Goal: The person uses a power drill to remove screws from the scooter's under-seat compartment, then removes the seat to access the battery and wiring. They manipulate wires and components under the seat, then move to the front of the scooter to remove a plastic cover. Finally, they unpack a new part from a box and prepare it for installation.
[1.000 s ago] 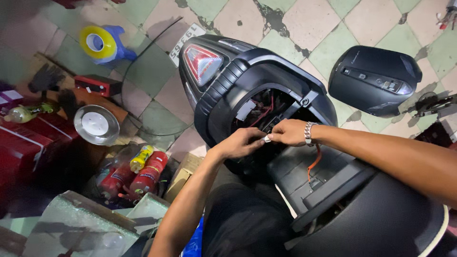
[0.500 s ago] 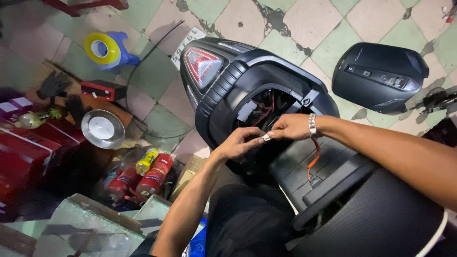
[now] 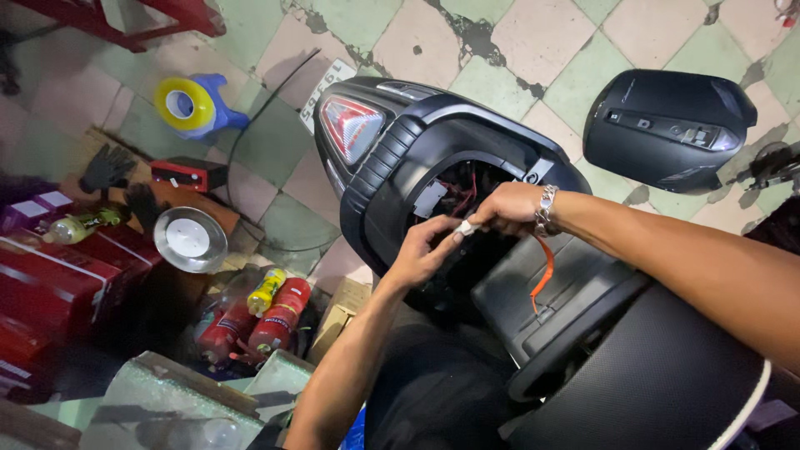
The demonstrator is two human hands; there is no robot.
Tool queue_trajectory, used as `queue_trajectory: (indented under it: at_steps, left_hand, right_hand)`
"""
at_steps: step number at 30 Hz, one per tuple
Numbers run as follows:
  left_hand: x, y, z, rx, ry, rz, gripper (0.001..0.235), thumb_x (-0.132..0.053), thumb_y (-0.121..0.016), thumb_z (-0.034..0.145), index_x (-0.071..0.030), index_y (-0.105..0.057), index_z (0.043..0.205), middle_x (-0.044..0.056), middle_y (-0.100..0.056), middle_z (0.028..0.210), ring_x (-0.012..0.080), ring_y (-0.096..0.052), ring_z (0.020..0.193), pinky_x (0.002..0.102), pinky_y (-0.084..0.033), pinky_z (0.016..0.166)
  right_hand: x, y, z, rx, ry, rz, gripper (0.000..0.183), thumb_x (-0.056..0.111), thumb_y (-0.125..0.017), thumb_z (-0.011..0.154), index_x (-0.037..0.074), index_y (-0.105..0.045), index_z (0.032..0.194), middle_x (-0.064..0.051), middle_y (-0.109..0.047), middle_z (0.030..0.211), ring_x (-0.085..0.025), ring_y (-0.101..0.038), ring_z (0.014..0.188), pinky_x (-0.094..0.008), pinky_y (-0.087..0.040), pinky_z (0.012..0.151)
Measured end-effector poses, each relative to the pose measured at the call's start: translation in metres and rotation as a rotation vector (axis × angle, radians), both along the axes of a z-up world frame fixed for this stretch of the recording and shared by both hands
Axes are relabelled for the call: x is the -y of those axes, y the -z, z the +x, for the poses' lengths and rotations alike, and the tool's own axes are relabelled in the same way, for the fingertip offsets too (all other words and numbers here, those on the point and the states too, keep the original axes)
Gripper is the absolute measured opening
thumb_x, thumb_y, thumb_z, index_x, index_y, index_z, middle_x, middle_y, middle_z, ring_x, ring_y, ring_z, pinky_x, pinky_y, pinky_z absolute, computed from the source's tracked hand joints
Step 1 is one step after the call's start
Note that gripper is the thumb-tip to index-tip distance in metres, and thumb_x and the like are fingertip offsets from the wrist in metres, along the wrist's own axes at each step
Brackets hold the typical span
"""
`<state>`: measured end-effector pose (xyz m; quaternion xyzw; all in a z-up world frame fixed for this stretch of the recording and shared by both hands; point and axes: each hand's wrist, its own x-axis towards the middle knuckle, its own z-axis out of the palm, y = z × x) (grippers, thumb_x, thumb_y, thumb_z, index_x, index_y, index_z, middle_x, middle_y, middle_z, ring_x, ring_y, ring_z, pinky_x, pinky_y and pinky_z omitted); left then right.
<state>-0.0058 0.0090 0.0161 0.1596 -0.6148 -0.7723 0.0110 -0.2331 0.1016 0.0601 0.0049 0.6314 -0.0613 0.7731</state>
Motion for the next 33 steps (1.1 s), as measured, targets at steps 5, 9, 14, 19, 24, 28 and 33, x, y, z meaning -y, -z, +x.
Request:
queue_trajectory:
  at_steps: [5, 9, 14, 19, 24, 28, 33]
  left_hand:
    - [0.019, -0.004, -0.003, -0.104, 0.1, -0.001, 0.024, -0.017, -0.063, 0.103, 0.001, -0.067, 0.118, 0.009, -0.067, 0.101, 0.0158, -0.064, 0.093, 0.03, -0.051, 0.085]
    - [0.001, -0.013, -0.011, 0.031, -0.086, -0.168, 0.025, -0.018, -0.064, 0.1, 0.001, -0.069, 0.117, 0.008, -0.069, 0.098, 0.0152, -0.065, 0.088, 0.029, -0.051, 0.081]
    - [0.005, -0.01, -0.007, -0.003, 0.007, -0.03, 0.025, -0.018, -0.064, 0.102, 0.001, -0.068, 0.118, 0.008, -0.067, 0.097, 0.0143, -0.063, 0.092, 0.029, -0.051, 0.085]
    - [0.008, -0.009, -0.001, -0.049, 0.096, 0.021, 0.026, -0.019, -0.063, 0.103, 0.001, -0.067, 0.119, 0.006, -0.068, 0.101, 0.0119, -0.063, 0.096, 0.028, -0.051, 0.088]
    - [0.003, -0.004, 0.003, -0.088, 0.134, 0.191, 0.027, -0.018, -0.063, 0.105, 0.003, -0.066, 0.122, 0.007, -0.065, 0.105, 0.0124, -0.06, 0.099, 0.029, -0.049, 0.09]
    - [0.009, 0.001, -0.002, -0.078, 0.139, 0.167, 0.027, -0.019, -0.064, 0.103, 0.002, -0.068, 0.12, 0.006, -0.067, 0.102, 0.0126, -0.061, 0.095, 0.03, -0.05, 0.086]
    - [-0.004, 0.004, -0.004, 0.036, -0.065, -0.091, 0.026, -0.019, -0.064, 0.101, 0.001, -0.069, 0.117, 0.007, -0.07, 0.098, 0.0139, -0.064, 0.091, 0.031, -0.052, 0.083]
  right_hand:
    - [0.0, 0.004, -0.002, 0.118, 0.071, 0.038, 0.034, 0.035, -0.07, 0.091, 0.009, -0.064, 0.07, 0.008, -0.034, 0.047, -0.007, -0.024, 0.037, -0.029, -0.014, 0.038]
    - [0.002, 0.001, -0.005, 0.003, 0.122, -0.032, 0.034, 0.033, -0.07, 0.089, 0.007, -0.065, 0.069, 0.006, -0.037, 0.046, -0.008, -0.024, 0.036, -0.03, -0.015, 0.038]
    - [-0.002, 0.001, -0.004, 0.053, 0.093, -0.008, 0.034, 0.033, -0.07, 0.09, 0.008, -0.063, 0.068, 0.006, -0.04, 0.048, -0.008, -0.027, 0.036, -0.029, -0.016, 0.038]
    - [-0.007, 0.005, -0.004, 0.159, 0.06, 0.042, 0.035, 0.034, -0.068, 0.091, 0.011, -0.06, 0.066, 0.008, -0.034, 0.048, -0.007, -0.024, 0.037, -0.028, -0.014, 0.038]
    - [-0.01, 0.007, -0.009, 0.33, 0.032, -0.006, 0.039, 0.035, -0.064, 0.095, 0.013, -0.052, 0.064, 0.008, -0.033, 0.047, -0.006, -0.023, 0.036, -0.028, -0.015, 0.037]
    - [-0.011, 0.002, -0.007, 0.236, 0.066, -0.001, 0.035, 0.033, -0.065, 0.094, 0.011, -0.06, 0.068, 0.009, -0.032, 0.047, -0.006, -0.023, 0.037, -0.028, -0.015, 0.039]
    - [-0.006, 0.007, -0.003, 0.061, 0.164, 0.028, 0.039, 0.033, -0.065, 0.094, 0.011, -0.054, 0.062, 0.006, -0.032, 0.046, -0.009, -0.022, 0.037, -0.03, -0.013, 0.038]
